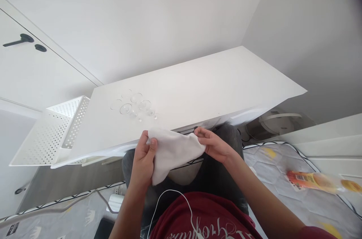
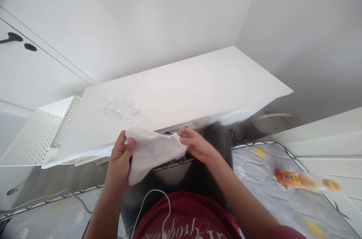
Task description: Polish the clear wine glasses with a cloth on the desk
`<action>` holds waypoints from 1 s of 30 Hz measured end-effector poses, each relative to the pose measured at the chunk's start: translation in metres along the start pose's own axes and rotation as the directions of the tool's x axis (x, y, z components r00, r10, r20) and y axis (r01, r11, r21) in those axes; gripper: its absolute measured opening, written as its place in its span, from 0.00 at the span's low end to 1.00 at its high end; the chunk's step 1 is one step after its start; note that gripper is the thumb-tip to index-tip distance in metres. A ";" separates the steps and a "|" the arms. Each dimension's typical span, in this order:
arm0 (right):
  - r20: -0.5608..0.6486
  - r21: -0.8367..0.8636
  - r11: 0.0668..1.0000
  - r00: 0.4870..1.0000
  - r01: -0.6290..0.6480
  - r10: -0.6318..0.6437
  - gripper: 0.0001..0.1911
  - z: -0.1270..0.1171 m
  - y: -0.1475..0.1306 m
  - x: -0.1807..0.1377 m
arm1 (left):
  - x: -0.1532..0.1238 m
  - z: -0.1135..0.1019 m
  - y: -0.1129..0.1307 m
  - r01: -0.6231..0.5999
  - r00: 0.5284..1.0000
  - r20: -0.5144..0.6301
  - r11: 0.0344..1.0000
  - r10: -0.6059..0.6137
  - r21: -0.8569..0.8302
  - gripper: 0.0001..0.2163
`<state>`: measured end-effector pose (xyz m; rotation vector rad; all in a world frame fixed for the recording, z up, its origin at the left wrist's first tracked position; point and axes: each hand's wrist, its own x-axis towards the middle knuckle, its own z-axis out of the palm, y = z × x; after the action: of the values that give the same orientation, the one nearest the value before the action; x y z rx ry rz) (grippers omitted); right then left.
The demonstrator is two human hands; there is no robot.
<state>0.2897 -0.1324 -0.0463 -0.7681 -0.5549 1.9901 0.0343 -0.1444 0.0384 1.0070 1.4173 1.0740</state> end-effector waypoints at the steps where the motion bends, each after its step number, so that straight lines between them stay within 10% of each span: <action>1: -0.039 -0.004 0.999 0.999 0.032 -0.032 0.17 -0.001 0.003 0.001 | 0.000 -0.001 -0.001 -0.024 0.999 -0.019 0.999 0.025 0.031 0.21; 6: -0.195 0.011 0.997 0.978 0.075 -0.071 0.24 -0.006 0.005 0.000 | 0.003 -0.008 -0.003 -0.120 0.983 -0.101 0.956 0.152 0.269 0.16; 14: -0.067 -0.023 0.974 0.973 -0.224 0.222 0.19 -0.001 0.019 -0.006 | -0.002 -0.014 -0.004 -0.336 0.931 -0.007 0.866 0.364 0.370 0.12; 19: -0.157 -0.063 0.997 0.986 0.045 -0.055 0.10 0.005 0.034 -0.002 | -0.002 -0.018 -0.002 -0.336 0.910 -0.025 0.770 0.415 0.543 0.12; 22: -0.201 -0.200 0.956 0.946 0.215 -0.255 0.23 0.009 0.026 -0.006 | 0.000 -0.022 -0.004 -0.260 0.937 -0.057 0.796 0.345 0.547 0.14; 26: -0.165 -0.593 0.772 0.903 0.230 -0.396 0.37 0.011 0.007 -0.017 | 0.005 -0.027 -0.007 -0.252 0.954 -0.007 0.816 0.299 0.520 0.21; 30: -0.062 -0.900 0.399 0.858 0.173 -0.511 0.20 0.010 -0.008 -0.020 | 0.009 -0.028 -0.010 -0.348 0.911 0.093 0.632 0.401 0.692 0.22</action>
<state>0.2948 -0.1468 -0.0281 -1.4334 -1.4599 1.0046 0.0053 -0.1405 0.0277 1.9082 1.7707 0.8543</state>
